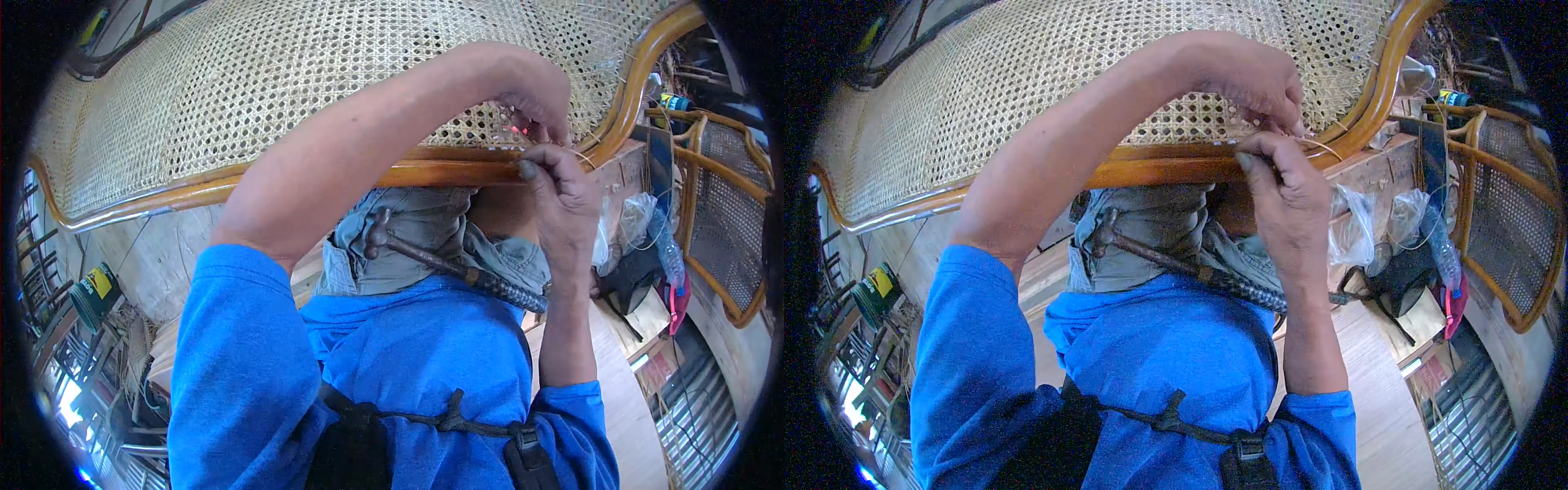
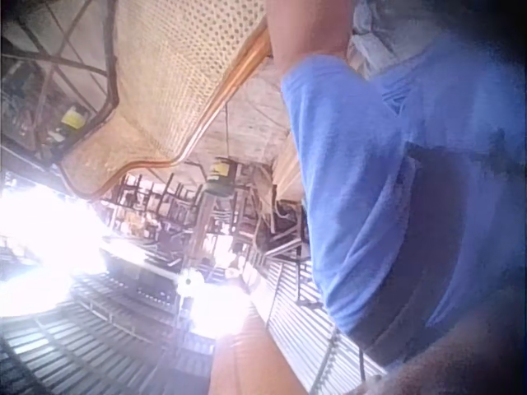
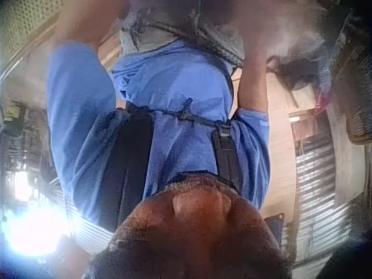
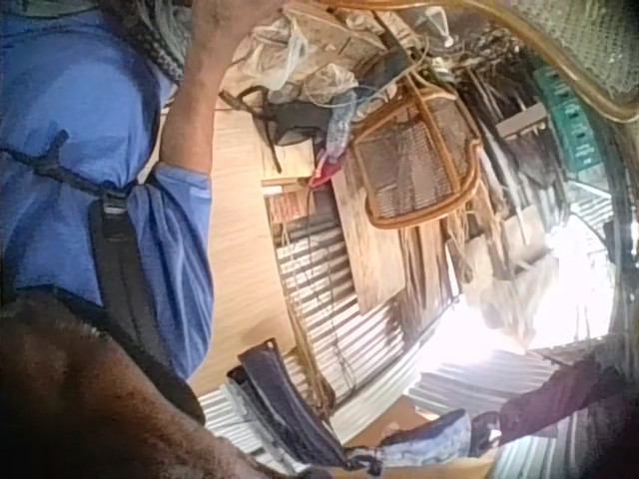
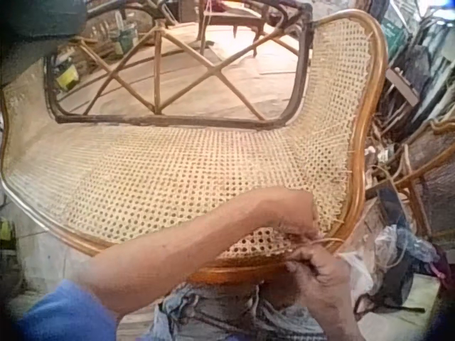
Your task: The person repairs a rattan chair seat by inserting thin wooden splints into the frame and tapping them in with a hammer. They repeatedly pick up splints, position them into the holes along the edge, and secure them with a hammer.
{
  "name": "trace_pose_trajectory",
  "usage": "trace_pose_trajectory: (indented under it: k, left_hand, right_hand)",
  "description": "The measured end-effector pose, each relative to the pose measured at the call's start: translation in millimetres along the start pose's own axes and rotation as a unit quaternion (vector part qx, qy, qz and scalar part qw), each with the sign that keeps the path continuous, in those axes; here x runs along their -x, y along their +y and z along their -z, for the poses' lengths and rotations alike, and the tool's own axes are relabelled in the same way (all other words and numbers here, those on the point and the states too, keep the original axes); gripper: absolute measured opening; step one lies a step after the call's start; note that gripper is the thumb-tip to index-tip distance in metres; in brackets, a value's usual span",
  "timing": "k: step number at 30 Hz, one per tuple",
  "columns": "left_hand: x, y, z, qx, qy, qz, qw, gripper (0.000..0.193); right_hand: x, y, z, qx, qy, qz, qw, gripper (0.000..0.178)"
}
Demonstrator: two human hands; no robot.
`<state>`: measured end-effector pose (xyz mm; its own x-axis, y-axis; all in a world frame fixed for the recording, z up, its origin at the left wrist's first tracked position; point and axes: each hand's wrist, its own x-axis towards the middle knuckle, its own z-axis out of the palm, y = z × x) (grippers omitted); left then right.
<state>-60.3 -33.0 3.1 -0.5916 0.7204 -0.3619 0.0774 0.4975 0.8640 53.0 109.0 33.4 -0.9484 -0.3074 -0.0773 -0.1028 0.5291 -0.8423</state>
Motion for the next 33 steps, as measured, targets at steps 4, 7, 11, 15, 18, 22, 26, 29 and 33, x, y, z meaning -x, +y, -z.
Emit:
trace_pose_trajectory:
  k: [4, 7, 11, 15, 18, 22, 26, 29, 33]
  left_hand:
    - [-16.7, 3.5, -5.4, 0.028, -0.031, -0.022, 0.999, 0.024]
    - [-21.0, 5.0, -6.0, -0.034, -0.003, -0.067, 0.997, 0.022]
    - [-16.4, 3.0, -5.7, -0.057, 0.030, -0.072, 0.995, 0.022]
    - [-22.4, -2.9, -7.9, -0.055, 0.035, -0.078, 0.995, 0.020]
    - [-25.7, -5.2, -10.0, -0.046, 0.031, -0.060, 0.997, 0.020]
    - [-20.5, -5.7, -7.5, -0.022, 0.024, -0.084, 0.996, 0.020]
    - [-16.7, -5.6, -8.1, -0.021, 0.033, -0.091, 0.995, 0.020]
    - [-18.8, -5.5, -9.4, -0.036, 0.040, -0.081, 0.995, 0.020]
    - [-17.9, -4.3, -9.6, -0.076, 0.058, -0.100, 0.990, 0.017]
  right_hand:
    - [-5.0, -7.7, -11.4, 0.073, 0.028, 0.020, 0.997, 0.014]
    - [-6.9, 5.7, -14.7, 0.091, 0.034, 0.041, 0.994, 0.016]
    - [-10.7, 9.0, -18.6, 0.110, 0.046, 0.051, 0.992, 0.020]
    - [-12.9, 14.2, -20.6, 0.159, 0.037, 0.071, 0.984, 0.024]
    - [-14.0, 17.2, -21.8, 0.195, 0.032, 0.103, 0.975, 0.026]
    - [-11.4, 2.0, -28.0, 0.197, 0.039, 0.046, 0.979, 0.021]
    - [-7.6, 1.5, -34.2, 0.251, 0.056, 0.099, 0.961, 0.020]
    - [-6.3, -0.4, -40.6, 0.282, 0.064, 0.105, 0.951, 0.019]
    - [-7.4, -2.3, -43.7, 0.305, 0.076, 0.118, 0.942, 0.017]
